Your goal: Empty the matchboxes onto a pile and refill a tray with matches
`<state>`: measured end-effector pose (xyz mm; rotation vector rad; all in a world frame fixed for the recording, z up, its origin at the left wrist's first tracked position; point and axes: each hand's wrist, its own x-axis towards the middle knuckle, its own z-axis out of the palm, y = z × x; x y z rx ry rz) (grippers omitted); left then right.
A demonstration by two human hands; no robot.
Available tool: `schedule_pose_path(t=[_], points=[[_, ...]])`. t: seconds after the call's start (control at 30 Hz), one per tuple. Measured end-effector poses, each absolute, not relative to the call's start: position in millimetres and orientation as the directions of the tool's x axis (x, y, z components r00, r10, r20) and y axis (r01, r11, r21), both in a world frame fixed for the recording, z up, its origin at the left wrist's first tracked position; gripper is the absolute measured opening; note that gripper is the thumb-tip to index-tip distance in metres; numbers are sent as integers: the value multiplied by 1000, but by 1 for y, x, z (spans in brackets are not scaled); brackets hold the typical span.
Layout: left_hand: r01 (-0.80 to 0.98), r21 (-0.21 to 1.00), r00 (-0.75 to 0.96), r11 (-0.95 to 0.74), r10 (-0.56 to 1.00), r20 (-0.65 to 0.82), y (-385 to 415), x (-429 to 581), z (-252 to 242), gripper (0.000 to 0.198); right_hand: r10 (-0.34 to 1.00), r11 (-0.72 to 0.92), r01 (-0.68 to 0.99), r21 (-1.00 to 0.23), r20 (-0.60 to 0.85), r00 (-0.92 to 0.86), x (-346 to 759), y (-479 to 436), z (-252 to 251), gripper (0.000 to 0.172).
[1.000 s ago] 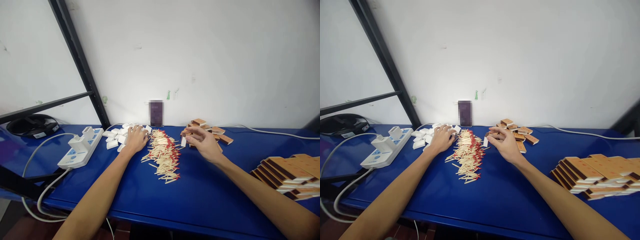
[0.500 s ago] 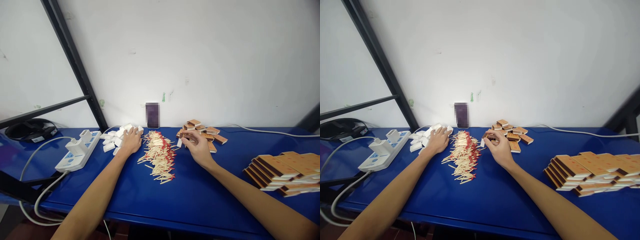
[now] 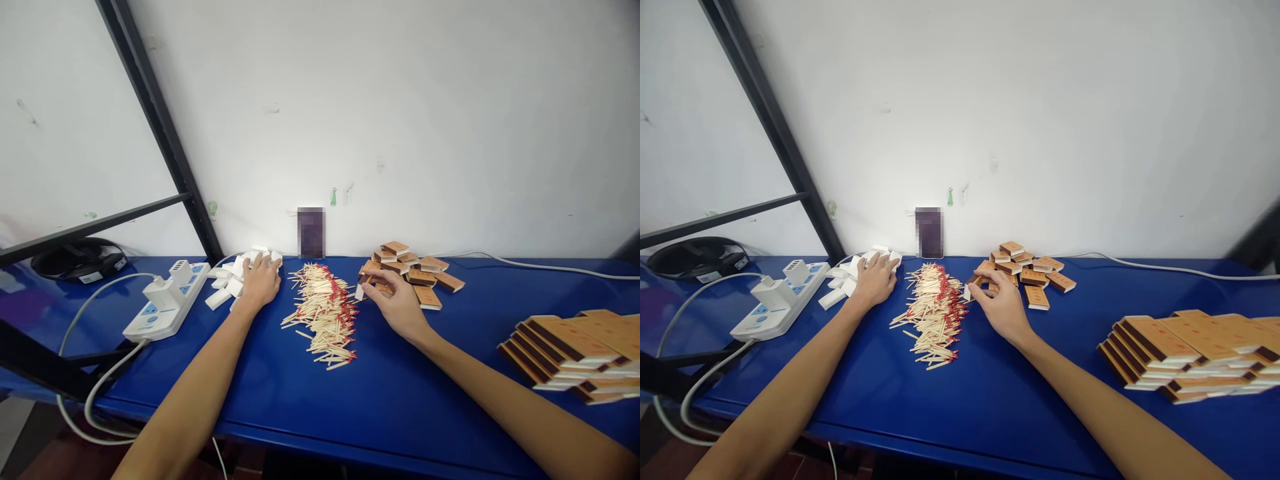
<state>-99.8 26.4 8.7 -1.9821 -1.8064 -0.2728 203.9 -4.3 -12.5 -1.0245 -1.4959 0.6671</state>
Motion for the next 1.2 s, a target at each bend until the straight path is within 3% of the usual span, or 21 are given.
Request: schedule_pose_path(t=[0.37,0.57,0.67,0.87,1.03,1.2], points=[[988,-148,103,-38,880,464,26,-112,16,47,893,431,252,-866,450,21,203,-7,-12,39],[992,-87,126,-93,794,595,23,-102,24,36,952,302,-60,-951,298,70,197,-9,-7,53],[987,-57,152,-149,761,630,22,-99,25,31,966,251,-116,-961,242,86,195,-10,-4,54],[887,12,322,-463,635,702,12,-72,31,23,986,164,-267,-950,154,57,194,-10,-3,52],[715,-18,487,-699,480,730,-12,-30,40,25,970,243,-275,-930,239,49,190,-11,-1,54],[700,6,490,-714,487,723,-31,-7,46,33,922,386,-224,-895,385,50,178,-13,14,60]])
